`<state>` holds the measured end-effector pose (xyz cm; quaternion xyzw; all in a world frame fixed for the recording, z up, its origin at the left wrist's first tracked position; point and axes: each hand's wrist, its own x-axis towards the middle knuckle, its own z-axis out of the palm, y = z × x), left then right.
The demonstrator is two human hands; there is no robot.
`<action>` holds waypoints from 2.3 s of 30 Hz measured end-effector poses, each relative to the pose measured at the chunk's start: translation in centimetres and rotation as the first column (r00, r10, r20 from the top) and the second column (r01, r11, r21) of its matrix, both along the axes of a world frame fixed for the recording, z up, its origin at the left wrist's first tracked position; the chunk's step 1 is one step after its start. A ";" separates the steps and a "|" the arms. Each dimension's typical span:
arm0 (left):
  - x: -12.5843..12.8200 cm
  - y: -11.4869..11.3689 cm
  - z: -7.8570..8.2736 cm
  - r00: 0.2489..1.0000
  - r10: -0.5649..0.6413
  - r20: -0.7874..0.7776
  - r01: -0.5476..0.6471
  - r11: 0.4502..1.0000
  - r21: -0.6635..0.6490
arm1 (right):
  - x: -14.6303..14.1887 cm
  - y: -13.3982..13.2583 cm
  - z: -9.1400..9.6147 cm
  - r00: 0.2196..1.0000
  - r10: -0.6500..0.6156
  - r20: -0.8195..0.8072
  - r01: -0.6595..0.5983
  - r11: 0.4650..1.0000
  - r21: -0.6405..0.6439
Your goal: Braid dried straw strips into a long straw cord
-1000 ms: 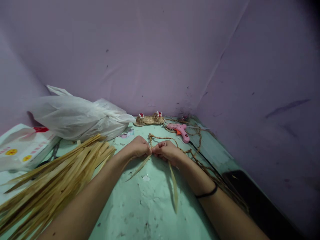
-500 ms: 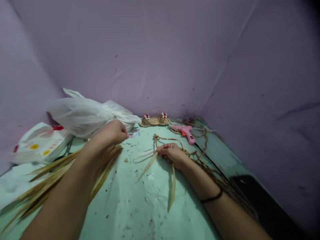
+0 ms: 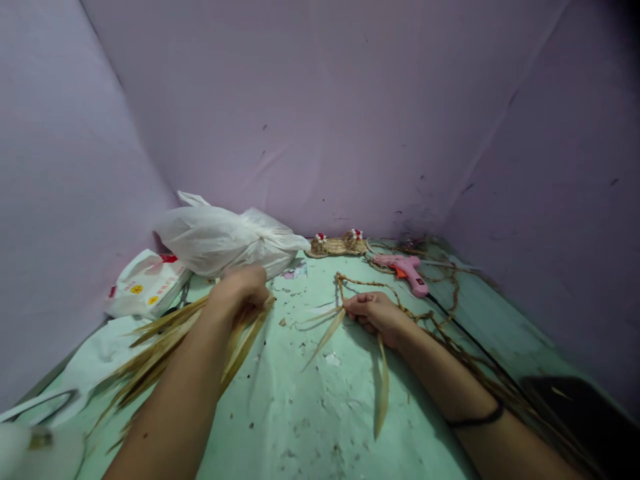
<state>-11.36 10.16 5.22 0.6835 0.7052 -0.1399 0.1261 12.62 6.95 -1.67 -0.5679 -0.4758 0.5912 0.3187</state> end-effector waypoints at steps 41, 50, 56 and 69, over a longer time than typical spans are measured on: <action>3.1 -1.6 3.0 0.671 0.090 0.736 -0.180 0.983 0.043 | 0.2 0.0 0.3 0.999 0.012 -0.045 -0.014 0.999 -0.038; 8.7 -1.4 -2.5 0.749 -0.003 0.662 0.006 1.000 -0.003 | 0.2 0.0 0.4 0.996 0.001 -0.086 -0.002 1.000 -0.005; 8.7 -1.6 -2.3 0.692 0.080 0.718 0.029 0.990 -0.138 | 0.4 0.1 0.2 0.995 0.003 -0.099 -0.004 1.000 -0.006; 8.3 -1.1 -3.4 0.610 0.135 0.781 0.051 0.977 -0.209 | 0.4 0.1 0.1 0.995 0.021 -0.101 -0.020 1.000 0.012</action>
